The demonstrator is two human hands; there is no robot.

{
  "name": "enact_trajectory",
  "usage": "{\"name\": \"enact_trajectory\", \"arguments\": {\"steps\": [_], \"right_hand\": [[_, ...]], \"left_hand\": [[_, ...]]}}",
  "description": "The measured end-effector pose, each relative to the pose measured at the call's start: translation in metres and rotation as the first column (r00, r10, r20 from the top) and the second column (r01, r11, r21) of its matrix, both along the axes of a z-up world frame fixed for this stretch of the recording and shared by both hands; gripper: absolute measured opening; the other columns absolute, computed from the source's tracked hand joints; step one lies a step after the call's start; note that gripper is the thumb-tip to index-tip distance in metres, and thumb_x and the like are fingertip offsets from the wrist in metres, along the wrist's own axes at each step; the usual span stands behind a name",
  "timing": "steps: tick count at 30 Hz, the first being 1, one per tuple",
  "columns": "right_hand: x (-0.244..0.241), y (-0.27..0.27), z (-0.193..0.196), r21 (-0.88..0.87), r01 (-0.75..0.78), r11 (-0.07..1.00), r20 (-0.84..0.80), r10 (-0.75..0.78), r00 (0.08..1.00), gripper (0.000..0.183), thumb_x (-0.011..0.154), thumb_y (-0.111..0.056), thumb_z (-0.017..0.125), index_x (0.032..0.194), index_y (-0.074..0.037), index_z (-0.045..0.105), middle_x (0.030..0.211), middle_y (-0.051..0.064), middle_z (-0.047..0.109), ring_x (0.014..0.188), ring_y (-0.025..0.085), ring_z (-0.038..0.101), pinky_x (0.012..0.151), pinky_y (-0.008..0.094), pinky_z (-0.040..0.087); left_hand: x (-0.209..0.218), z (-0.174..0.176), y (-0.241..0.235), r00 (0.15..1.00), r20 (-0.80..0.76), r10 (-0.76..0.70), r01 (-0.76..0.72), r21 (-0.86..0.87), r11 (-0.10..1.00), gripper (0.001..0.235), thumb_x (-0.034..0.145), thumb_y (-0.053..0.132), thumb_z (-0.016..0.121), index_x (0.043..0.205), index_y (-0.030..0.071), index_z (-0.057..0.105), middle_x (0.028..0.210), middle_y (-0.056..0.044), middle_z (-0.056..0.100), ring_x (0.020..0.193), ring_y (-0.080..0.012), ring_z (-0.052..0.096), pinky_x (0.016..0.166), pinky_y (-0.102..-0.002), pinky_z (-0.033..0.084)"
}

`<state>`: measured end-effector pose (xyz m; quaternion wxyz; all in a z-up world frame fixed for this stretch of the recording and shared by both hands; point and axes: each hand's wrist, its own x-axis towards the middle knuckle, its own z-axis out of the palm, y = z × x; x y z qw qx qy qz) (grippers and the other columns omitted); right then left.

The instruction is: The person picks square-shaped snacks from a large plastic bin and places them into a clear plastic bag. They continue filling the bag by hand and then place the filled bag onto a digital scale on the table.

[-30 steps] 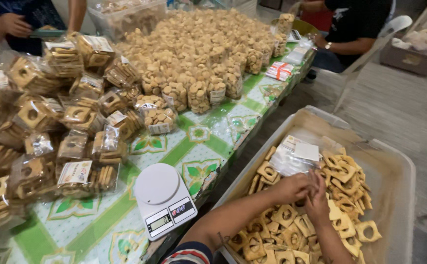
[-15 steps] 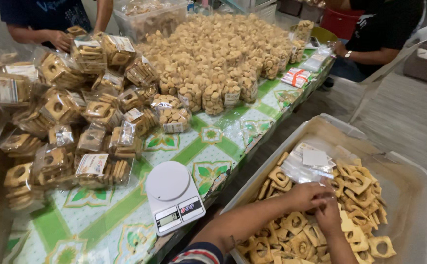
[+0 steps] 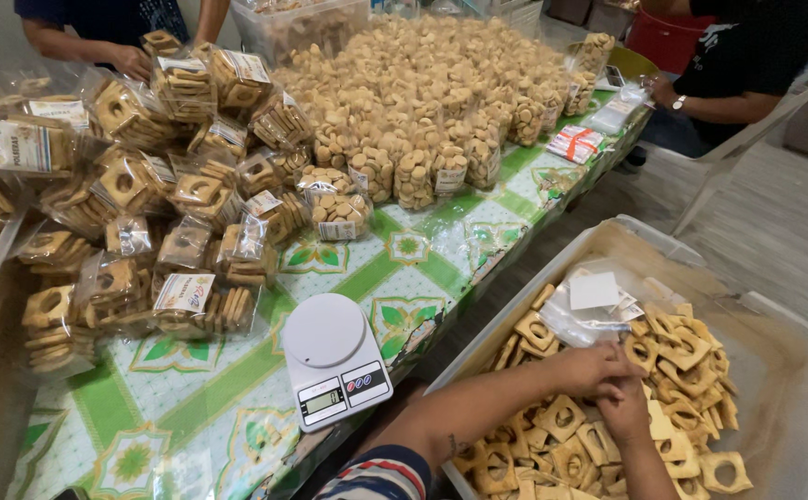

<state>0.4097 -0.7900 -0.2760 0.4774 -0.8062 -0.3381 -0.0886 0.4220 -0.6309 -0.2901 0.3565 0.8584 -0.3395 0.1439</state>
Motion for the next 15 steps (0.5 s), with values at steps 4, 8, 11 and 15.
{"name": "enact_trajectory", "arguments": {"steps": [4, 8, 11, 15], "right_hand": [[0.005, -0.002, -0.004, 0.048, -0.073, 0.996, -0.08, 0.077, 0.994, 0.077, 0.076, -0.011, 0.063, 0.151, -0.003, 0.045, 0.134, 0.017, 0.063, 0.118, 0.029, 0.063, 0.101, 0.035, 0.049], [0.009, -0.001, -0.007, 0.088, -0.101, 0.991, -0.063, 0.107, 0.992, 0.066, 0.082, -0.015, 0.069, 0.144, -0.001, 0.05, 0.132, 0.016, 0.063, 0.119, 0.028, 0.062, 0.101, 0.036, 0.048], [0.007, -0.004, -0.013, 0.12, -0.106, 0.987, -0.082, 0.116, 0.99, 0.063, 0.084, -0.021, 0.071, 0.141, 0.0, 0.051, 0.131, 0.017, 0.064, 0.12, 0.028, 0.063, 0.1, 0.038, 0.049], [0.015, -0.006, -0.021, -0.176, 0.016, 0.984, -0.164, -0.046, 0.985, 0.06, 0.085, -0.03, 0.077, 0.132, -0.001, 0.055, 0.118, 0.015, 0.071, 0.107, 0.027, 0.069, 0.095, 0.039, 0.054]], "left_hand": [[0.002, 0.007, 0.002, 1.0, -0.024, -0.011, 0.011, -0.012, 1.0, 0.064, 0.085, 0.044, 0.071, 0.145, 0.028, 0.057, 0.125, -0.014, 0.068, 0.126, -0.0371, 0.057, 0.105, -0.049, 0.051], [0.003, 0.013, -0.003, 0.992, -0.106, 0.062, -0.059, 0.03, 0.998, 0.043, 0.101, 0.031, 0.062, 0.143, 0.03, 0.06, 0.122, -0.01, 0.071, 0.122, -0.0314, 0.063, 0.104, -0.046, 0.054], [-0.004, 0.016, -0.004, 0.979, -0.185, 0.083, -0.074, 0.055, 0.996, 0.056, 0.087, 0.011, 0.062, 0.142, 0.025, 0.06, 0.125, -0.013, 0.071, 0.113, -0.0326, 0.067, 0.098, -0.046, 0.055], [-0.005, 0.034, 0.002, 0.973, -0.228, 0.036, -0.013, 0.104, 0.994, 0.05, 0.083, 0.016, 0.069, 0.133, 0.021, 0.063, 0.119, -0.016, 0.07, 0.108, -0.0367, 0.069, 0.093, -0.045, 0.057]]}}
